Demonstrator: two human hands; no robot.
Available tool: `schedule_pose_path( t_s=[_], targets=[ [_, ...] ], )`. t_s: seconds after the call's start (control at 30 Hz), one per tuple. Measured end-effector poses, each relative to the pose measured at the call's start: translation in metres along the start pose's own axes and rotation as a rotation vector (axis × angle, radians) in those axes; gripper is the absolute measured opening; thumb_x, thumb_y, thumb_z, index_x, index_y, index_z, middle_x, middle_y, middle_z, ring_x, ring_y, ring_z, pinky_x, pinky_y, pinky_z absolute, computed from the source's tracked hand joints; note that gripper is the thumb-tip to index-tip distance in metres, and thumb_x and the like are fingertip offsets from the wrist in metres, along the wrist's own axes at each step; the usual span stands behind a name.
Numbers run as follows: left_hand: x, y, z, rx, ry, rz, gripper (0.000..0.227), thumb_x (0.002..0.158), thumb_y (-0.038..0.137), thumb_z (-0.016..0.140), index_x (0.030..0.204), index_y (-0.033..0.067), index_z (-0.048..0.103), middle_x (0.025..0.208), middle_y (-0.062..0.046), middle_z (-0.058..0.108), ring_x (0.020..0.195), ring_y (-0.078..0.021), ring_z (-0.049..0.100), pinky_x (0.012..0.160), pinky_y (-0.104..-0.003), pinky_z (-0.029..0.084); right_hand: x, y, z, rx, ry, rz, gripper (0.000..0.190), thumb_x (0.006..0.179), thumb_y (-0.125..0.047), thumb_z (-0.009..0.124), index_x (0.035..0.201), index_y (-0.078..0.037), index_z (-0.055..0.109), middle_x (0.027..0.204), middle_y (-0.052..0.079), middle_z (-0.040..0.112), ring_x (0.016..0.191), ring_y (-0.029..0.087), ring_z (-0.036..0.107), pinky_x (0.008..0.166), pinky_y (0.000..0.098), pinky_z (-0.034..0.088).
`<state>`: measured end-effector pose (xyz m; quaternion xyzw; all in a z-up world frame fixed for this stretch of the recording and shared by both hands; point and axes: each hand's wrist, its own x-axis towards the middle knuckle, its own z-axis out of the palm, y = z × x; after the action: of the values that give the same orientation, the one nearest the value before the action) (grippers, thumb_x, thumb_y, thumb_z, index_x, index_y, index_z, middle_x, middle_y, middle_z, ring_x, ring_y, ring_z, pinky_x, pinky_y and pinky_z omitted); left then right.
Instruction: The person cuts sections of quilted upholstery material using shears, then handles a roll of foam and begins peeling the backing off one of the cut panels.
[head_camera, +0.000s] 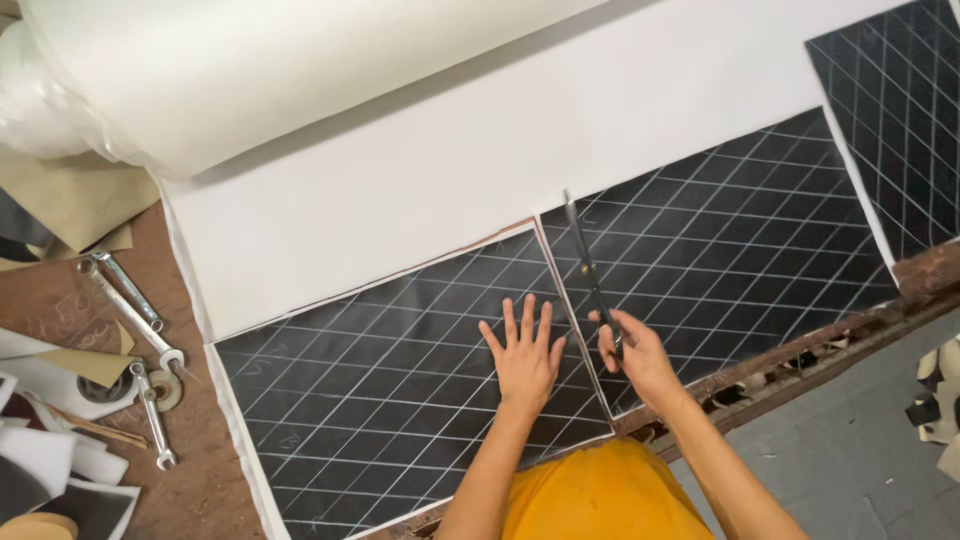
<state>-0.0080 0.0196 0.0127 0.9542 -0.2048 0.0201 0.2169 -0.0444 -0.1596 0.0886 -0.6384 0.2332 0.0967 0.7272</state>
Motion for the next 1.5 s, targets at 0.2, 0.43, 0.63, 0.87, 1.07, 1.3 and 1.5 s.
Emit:
schedule_pose_path(
  t_s=[0.2,0.43,0.63,0.87,1.07,1.3,1.5],
  targets=[
    [-0.017,-0.003,-0.002,-0.079,0.026,0.005,0.054,0.099,0.042,0.058,0.147,0.0169,0.054,0.160,-0.009,0.039,0.153,-0.0403,0.022,0.115,-0.077,0.009,0.002,-0.011,-0.050,-0.016,0.176,-0.041,0.036,0.100,-0.028,0.060,0.129,-0.006,0.060,0.076,-0.002,0.058,0.062,0.008,0.054,0.056,0.0236,0.041],
    [-0.037,-0.019,-0.023,-0.236,0.193,-0.233,0.047,0.103,0.032,0.056,0.146,0.0111,0.056,0.161,-0.021,0.040,0.156,-0.0416,0.026,0.124,-0.071,0.021,0.031,-0.023,-0.121,-0.235,0.312,-0.097,0.029,0.103,-0.020,0.055,0.127,-0.006,0.060,0.078,-0.001,0.058,0.060,0.009,0.052,0.055,0.0237,0.040],
    [-0.012,0.070,-0.015,0.002,-0.078,-0.350,0.075,0.083,0.042,0.071,0.147,0.0108,0.045,0.157,-0.027,0.025,0.145,-0.0552,0.014,0.102,-0.086,0.011,0.089,-0.064,-0.191,-0.619,0.468,-0.037,0.036,0.103,-0.027,0.062,0.134,-0.009,0.062,0.090,0.012,0.068,0.072,0.021,0.061,0.066,0.0339,0.050],
    [0.000,0.115,0.014,0.075,-0.076,-0.749,0.075,0.086,0.027,0.067,0.153,0.0167,0.035,0.160,-0.026,0.024,0.148,-0.0560,0.014,0.096,-0.088,0.021,0.175,-0.091,-0.375,-1.156,0.467,-0.535,0.037,0.110,-0.023,0.059,0.139,0.000,0.058,0.130,0.028,0.066,0.118,0.048,0.062,0.098,0.0533,0.048],
    [0.020,0.136,0.020,0.204,-0.055,-0.900,0.081,0.089,0.024,0.065,0.160,0.0166,0.026,0.162,-0.025,0.023,0.147,-0.0593,0.017,0.095,-0.087,0.029,0.220,-0.091,-0.528,-1.097,0.676,-0.325,0.036,0.109,-0.020,0.066,0.138,0.001,0.062,0.124,0.026,0.069,0.114,0.045,0.065,0.101,0.0540,0.045],
    [0.042,0.152,-0.005,0.234,-0.283,-0.941,0.077,0.097,0.024,0.062,0.160,0.0238,0.017,0.164,-0.026,0.010,0.137,-0.0651,0.027,0.088,-0.078,0.043,0.239,-0.056,-0.630,-1.449,0.752,-0.332,0.034,0.110,-0.016,0.066,0.134,0.006,0.057,0.124,0.029,0.065,0.119,0.048,0.060,0.103,0.0574,0.044],
    [0.035,0.128,-0.041,0.138,-0.024,-1.004,0.075,0.086,-0.006,0.058,0.152,0.0183,0.034,0.159,-0.024,0.035,0.099,-0.0467,0.072,0.080,-0.050,0.062,0.245,-0.063,-0.652,-1.697,0.626,-0.171,0.058,0.102,-0.041,0.075,0.121,0.012,0.064,0.124,0.032,0.063,0.117,0.045,0.060,0.088,0.0563,0.047]
  ],
)
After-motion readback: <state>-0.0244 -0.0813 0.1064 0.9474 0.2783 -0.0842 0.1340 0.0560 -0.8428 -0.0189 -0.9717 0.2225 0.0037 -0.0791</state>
